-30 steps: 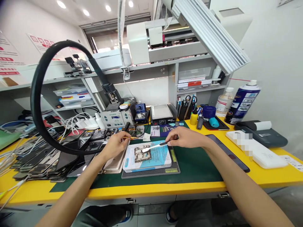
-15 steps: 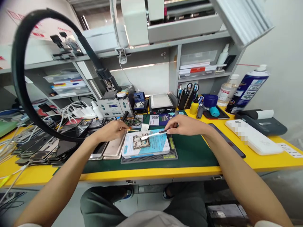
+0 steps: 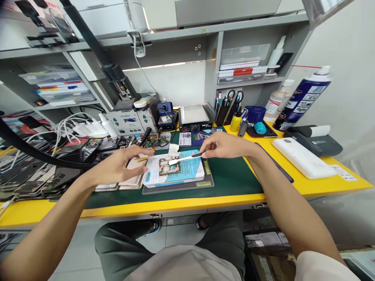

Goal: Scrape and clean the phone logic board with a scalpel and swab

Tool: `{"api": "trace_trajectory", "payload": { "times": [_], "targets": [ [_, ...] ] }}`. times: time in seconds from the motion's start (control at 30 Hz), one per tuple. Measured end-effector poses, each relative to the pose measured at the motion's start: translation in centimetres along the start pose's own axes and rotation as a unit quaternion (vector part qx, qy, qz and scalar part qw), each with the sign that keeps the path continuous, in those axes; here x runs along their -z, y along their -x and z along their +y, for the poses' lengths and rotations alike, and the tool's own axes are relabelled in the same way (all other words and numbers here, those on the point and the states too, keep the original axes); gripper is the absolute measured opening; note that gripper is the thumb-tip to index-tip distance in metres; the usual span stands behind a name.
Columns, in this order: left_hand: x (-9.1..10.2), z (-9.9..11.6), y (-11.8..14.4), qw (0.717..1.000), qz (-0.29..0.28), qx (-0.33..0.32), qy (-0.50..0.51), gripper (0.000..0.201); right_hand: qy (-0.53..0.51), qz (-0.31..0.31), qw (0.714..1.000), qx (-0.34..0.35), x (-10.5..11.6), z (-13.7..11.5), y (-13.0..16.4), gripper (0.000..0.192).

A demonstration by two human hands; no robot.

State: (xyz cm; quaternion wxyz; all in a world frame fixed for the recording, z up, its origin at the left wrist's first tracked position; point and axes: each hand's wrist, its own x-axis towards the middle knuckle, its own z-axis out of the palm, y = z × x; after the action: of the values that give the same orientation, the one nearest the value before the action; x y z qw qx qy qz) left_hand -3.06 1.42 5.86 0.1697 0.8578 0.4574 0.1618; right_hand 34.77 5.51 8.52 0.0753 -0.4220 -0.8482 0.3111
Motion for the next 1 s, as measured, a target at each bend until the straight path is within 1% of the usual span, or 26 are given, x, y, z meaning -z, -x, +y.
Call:
{"api": "trace_trajectory", "payload": {
  "times": [0.1, 0.2, 0.37, 0.6, 0.8, 1.0],
  "targets": [
    [-0.9, 0.4, 1.0, 1.0, -0.001, -0.007, 0.008, 0.068, -0.006, -0.006, 1.0, 0.003, -0.2, -0.1, -0.2, 0.04],
    [-2.0, 0.5, 1.0, 1.0, 0.009, -0.01, 0.008, 0.074, -0.009, -0.008, 1.0, 0.004, -0.3, 0.1, -0.3, 0.041],
    [-2.8, 0.7, 0.6, 1.0, 0.01, -0.021, 0.003, 0.071, -0.014, -0.006, 1.0, -0.002, -0.4, 0.6, -0.4, 0.042],
    [-2.8, 0.8, 0.7, 0.999, 0.016, -0.032, -0.015, 0.067, -0.019, -0.003, 1.0, -0.015, -0.2, 0.4, -0.3, 0.042],
    [-3.1, 1.3, 0.4, 0.998, 0.03, -0.04, -0.032, 0.064, -0.013, 0.0, 1.0, -0.017, -0.3, 0.1, -0.3, 0.046],
    [-2.9, 1.9, 0.0, 0.997, 0.031, -0.051, -0.049, 0.058, -0.006, -0.002, 1.0, -0.015, -0.2, 0.6, -0.3, 0.046]
  ]
}}
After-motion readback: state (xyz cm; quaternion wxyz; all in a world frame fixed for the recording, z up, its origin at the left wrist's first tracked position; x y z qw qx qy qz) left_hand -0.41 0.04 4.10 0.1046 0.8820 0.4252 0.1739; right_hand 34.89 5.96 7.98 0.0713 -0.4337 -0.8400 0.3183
